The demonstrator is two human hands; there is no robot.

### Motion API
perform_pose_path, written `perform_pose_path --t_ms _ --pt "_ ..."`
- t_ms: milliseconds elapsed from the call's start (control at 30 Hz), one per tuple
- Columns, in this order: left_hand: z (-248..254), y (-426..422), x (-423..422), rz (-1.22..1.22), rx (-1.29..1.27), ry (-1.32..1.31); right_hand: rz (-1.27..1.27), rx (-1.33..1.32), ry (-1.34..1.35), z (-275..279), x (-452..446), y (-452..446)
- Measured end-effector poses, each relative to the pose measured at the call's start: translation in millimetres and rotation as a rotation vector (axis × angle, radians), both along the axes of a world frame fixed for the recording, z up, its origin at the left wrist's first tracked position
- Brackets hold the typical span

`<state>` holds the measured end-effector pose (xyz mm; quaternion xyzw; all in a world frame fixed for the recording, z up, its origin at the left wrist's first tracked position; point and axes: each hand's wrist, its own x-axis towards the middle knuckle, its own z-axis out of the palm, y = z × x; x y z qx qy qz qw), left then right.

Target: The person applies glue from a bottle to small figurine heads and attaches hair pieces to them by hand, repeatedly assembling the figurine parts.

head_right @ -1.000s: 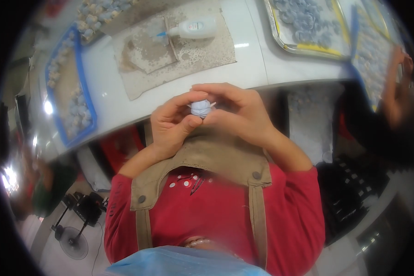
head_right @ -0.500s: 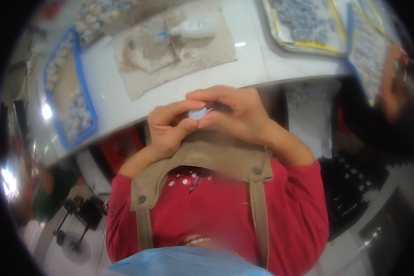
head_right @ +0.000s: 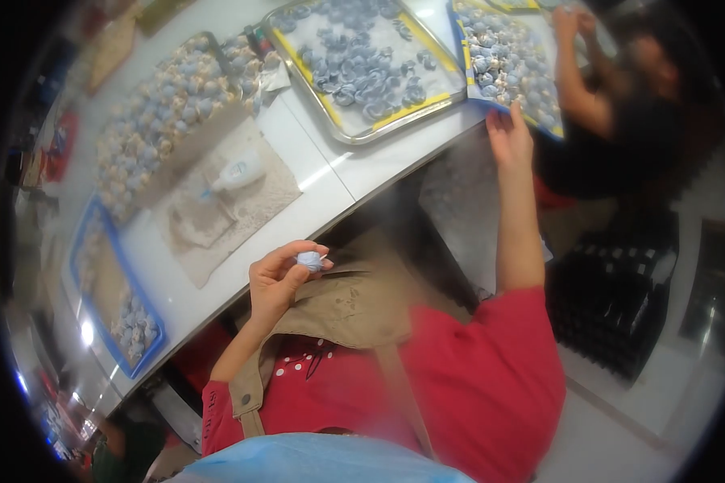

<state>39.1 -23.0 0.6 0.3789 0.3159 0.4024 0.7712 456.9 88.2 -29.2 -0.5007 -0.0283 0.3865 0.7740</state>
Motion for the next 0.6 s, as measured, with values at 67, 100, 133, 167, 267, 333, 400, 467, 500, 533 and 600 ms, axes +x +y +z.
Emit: perform_pose_path --t_ms 67,100,133,167,267,333,400,467,500,533,600 --pt "1.0 -2.0 5.9 -0.004 -0.005 -0.006 0.028 0.015 0.002 -4.2 11.0 6.9" --pt "0.7 -3.7 7.6 0.001 -0.014 0.008 0.025 -0.006 -0.066 -8.3 15.6 7.4" --pt "-0.2 -4.1 9.0 0.009 -0.020 0.021 0.023 -0.024 -0.135 -10.3 17.8 8.5" --pt "-1.4 -6.2 8.9 0.006 -0.017 0.025 0.020 -0.021 -0.130 -15.3 23.7 5.5" --pt "-4.7 -5.8 5.1 0.039 -0.004 0.063 0.083 -0.027 -0.082 -18.7 40.2 -0.9" --pt "-5.8 -6.0 3.2 0.050 -0.040 0.085 0.111 -0.112 -0.098 -15.6 48.4 -10.4" --pt "-10.3 -8.2 2.8 0.038 -0.030 0.097 0.107 -0.109 -0.102 -17.5 61.6 -15.6" --pt "-13.3 -10.2 4.1 0.024 -0.012 0.108 0.242 -0.134 -0.084 -8.4 69.9 -22.8" --pt "-12.7 -9.5 6.2 0.019 -0.015 0.111 0.257 -0.179 -0.097 -22.0 94.0 -18.0" --pt "-13.3 -10.5 8.0 0.013 -0.017 0.116 0.256 -0.177 -0.095 -21.1 101.7 -18.4" --pt "-11.4 -7.6 10.8 0.024 -0.028 0.125 0.319 -0.206 -0.143 -17.2 111.8 -12.2"
